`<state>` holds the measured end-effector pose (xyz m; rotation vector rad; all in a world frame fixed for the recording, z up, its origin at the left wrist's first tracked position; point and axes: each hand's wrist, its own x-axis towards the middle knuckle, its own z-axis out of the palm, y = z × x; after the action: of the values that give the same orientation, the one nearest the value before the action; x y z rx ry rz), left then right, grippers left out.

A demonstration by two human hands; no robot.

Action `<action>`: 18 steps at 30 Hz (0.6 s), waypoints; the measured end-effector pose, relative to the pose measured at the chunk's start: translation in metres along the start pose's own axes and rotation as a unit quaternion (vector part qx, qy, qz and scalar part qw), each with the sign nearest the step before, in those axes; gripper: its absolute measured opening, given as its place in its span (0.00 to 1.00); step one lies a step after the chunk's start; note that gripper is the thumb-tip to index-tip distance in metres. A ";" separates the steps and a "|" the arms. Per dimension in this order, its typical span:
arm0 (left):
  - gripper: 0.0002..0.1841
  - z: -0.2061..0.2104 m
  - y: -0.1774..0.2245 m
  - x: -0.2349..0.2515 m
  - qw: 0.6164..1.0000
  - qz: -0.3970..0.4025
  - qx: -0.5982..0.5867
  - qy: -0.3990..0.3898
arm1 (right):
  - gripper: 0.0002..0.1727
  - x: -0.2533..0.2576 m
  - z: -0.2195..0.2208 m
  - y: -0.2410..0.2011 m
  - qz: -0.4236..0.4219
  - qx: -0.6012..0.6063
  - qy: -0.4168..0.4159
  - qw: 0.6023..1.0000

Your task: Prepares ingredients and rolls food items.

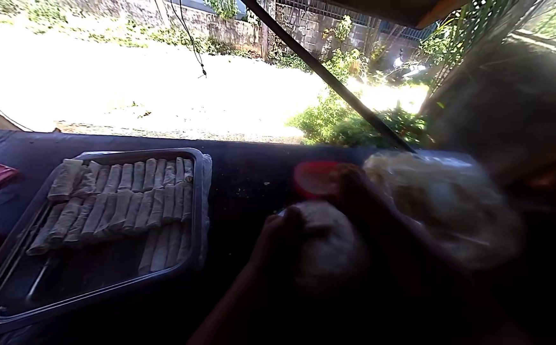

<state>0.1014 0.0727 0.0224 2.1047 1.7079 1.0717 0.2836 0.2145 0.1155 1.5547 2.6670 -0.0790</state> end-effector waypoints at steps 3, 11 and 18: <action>0.18 0.000 0.001 -0.001 1.000 -0.005 0.001 -0.003 | 0.20 0.018 0.015 0.003 0.027 -0.029 -0.101 0.994; 0.18 0.001 0.001 0.000 1.000 -0.008 0.006 -0.001 | 0.24 0.040 0.019 0.004 0.025 -0.082 -0.199 0.976; 0.20 0.002 -0.001 -0.001 1.000 -0.009 -0.002 0.003 | 0.29 0.036 0.018 0.007 0.001 -0.069 -0.208 0.976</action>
<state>0.1022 0.0730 0.0199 2.0819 1.7218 1.0755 0.2728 0.2480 0.0950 1.3253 2.2933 -0.1907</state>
